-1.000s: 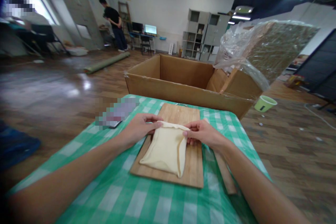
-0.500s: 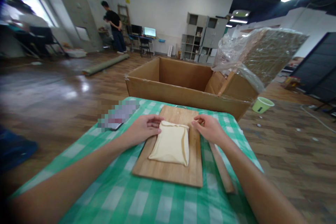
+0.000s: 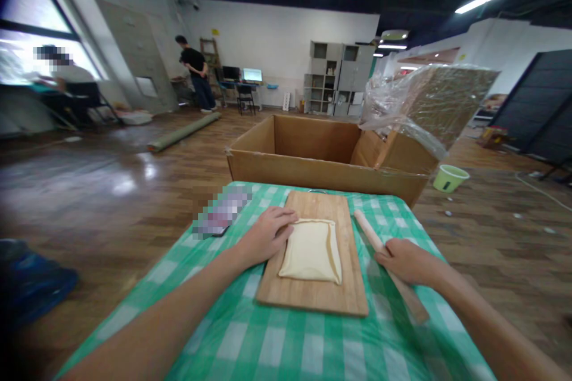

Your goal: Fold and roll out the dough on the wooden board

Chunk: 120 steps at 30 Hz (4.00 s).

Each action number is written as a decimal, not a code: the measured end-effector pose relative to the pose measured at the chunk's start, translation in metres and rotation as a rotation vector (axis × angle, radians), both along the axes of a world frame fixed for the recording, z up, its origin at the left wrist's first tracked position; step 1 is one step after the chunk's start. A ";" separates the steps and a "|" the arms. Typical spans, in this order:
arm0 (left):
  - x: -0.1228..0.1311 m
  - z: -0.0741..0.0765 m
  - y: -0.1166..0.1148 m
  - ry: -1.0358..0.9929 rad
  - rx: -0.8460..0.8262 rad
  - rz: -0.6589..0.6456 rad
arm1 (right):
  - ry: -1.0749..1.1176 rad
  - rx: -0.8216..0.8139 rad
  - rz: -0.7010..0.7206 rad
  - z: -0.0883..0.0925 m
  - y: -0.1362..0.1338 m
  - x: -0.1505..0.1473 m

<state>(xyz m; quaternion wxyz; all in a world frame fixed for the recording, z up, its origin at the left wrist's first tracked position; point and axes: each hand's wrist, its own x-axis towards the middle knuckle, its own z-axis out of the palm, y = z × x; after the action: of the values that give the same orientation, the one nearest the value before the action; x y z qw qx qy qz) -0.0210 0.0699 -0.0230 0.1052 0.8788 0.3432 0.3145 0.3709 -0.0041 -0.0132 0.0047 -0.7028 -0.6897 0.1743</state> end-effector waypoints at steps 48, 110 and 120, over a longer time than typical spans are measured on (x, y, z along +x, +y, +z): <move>0.018 0.010 0.010 0.412 0.069 0.078 | 0.019 0.478 0.562 0.008 0.065 -0.115; 0.029 0.018 -0.006 0.043 0.131 0.032 | 0.171 0.433 0.585 0.027 0.074 -0.078; 0.022 0.008 0.010 0.196 0.159 0.027 | 0.206 0.447 0.604 0.028 0.074 -0.077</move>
<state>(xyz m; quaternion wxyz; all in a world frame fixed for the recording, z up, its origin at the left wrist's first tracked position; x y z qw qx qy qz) 0.0006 0.0802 -0.0151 -0.0031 0.9061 0.3378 0.2547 0.2939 0.0703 0.0150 0.1755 -0.4283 -0.8826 0.0829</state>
